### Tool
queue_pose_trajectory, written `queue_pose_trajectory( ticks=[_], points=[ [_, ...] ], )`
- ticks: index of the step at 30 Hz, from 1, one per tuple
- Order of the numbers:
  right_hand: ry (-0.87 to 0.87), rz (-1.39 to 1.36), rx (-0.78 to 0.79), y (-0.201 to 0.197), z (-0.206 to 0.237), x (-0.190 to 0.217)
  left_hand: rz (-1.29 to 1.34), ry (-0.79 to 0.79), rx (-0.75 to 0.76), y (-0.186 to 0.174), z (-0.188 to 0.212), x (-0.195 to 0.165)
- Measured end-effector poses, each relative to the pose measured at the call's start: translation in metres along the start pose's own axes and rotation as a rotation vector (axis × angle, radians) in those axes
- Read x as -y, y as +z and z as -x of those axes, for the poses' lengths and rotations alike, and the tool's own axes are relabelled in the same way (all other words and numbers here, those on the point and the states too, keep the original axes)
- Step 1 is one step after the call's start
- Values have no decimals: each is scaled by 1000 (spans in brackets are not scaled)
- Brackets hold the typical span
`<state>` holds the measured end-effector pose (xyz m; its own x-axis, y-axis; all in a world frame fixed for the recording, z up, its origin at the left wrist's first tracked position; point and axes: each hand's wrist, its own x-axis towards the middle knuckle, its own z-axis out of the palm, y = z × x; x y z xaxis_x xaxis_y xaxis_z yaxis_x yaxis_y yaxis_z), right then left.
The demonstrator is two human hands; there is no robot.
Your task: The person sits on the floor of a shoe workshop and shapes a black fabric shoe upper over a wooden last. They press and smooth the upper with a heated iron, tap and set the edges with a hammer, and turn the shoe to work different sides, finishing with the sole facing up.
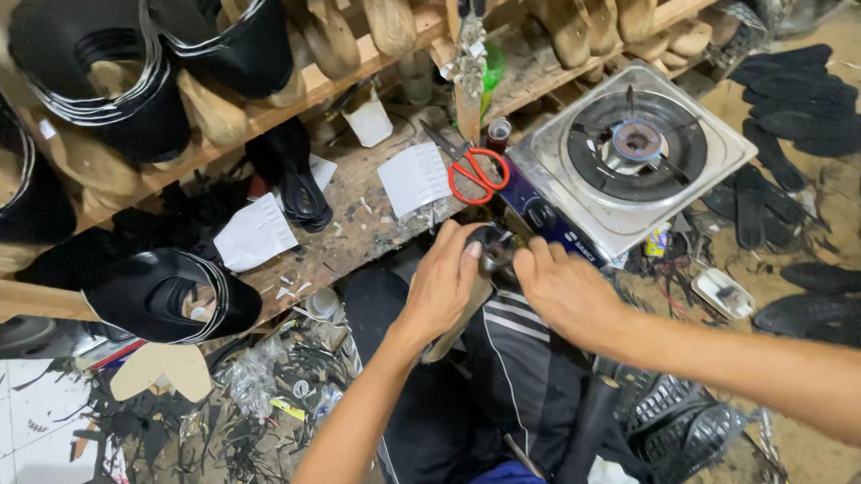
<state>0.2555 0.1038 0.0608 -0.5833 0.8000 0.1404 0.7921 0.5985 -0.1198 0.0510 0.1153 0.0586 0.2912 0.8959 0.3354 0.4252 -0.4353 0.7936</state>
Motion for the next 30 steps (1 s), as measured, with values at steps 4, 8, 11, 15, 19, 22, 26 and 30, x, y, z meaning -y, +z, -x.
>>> queue_pose_trajectory(
  ticks=[4,8,11,15,19,22,26,30],
  points=[
    [8,-283,245,-30,-15,-28,-83,-20,-6,5,4,-5],
    [182,-627,307,-27,-11,-21,56,-12,32,0,3,0],
    [180,-460,86,-5,-1,0,222,-73,95,-3,-5,8],
    [-2,-514,96,0,-3,-21,150,-16,74,1,-6,9],
    [-106,-954,495,-16,-28,-67,8,-166,129,5,-2,4],
    [148,-1086,637,-14,-24,-61,80,-105,111,4,2,4],
    [28,-776,285,-3,-7,-35,253,-88,204,-3,-4,14],
    [15,-735,165,-11,1,-25,333,-147,265,-5,-8,14]
  ],
)
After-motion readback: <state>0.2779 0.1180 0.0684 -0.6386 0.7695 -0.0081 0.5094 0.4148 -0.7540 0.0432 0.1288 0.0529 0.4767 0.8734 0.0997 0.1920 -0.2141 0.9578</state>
